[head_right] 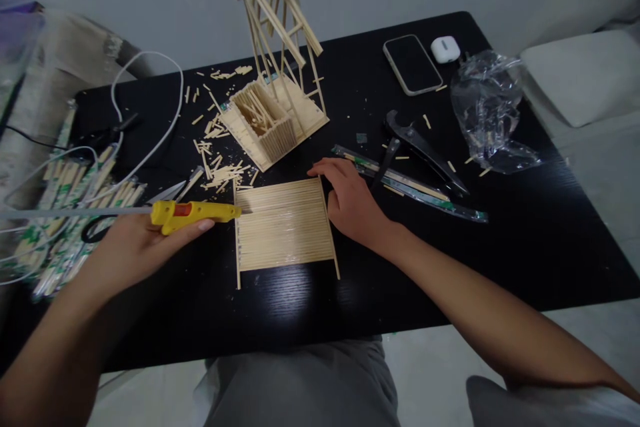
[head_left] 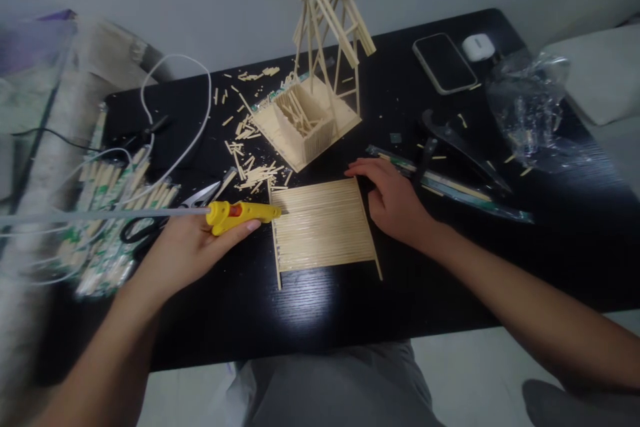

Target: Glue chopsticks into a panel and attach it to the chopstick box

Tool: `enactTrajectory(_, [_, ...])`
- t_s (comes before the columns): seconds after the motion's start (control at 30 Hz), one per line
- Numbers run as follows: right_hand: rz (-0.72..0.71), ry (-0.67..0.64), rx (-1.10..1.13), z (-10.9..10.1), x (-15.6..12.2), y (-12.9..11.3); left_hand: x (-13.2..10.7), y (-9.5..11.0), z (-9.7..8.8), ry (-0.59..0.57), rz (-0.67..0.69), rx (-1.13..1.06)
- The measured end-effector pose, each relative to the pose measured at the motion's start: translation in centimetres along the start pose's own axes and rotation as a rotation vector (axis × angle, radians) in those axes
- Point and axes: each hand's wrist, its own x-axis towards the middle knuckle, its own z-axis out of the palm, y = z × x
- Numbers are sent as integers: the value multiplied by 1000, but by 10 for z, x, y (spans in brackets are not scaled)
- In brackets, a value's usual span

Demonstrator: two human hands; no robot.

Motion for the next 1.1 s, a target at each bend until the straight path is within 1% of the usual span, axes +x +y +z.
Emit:
enactTrajectory(0.1, [1, -2, -5, 0, 0, 0, 4, -2, 4, 1, 45, -44])
enactTrajectory(0.17, [0, 0, -4, 0, 0, 0, 5, -4, 4, -12, 43, -59])
enactTrajectory(0.4, [-8, 13, -3, 1, 0, 1, 5, -3, -1, -70, 43, -112])
enactTrajectory(0.63, [2, 5, 4, 1, 0, 1, 6, -1, 1, -33, 69, -122])
enactTrajectory(0.73, [-4, 5, -1, 1, 0, 0, 6, -2, 2, -42, 67, -108])
enactTrajectory(0.87, [-3, 2, 5, 1, 0, 1, 8, -3, 4, -62, 111, -106])
enactTrajectory(1.1, [-3, 7, 14, 2, 0, 1, 11, 0, 10, -54, 154, -109])
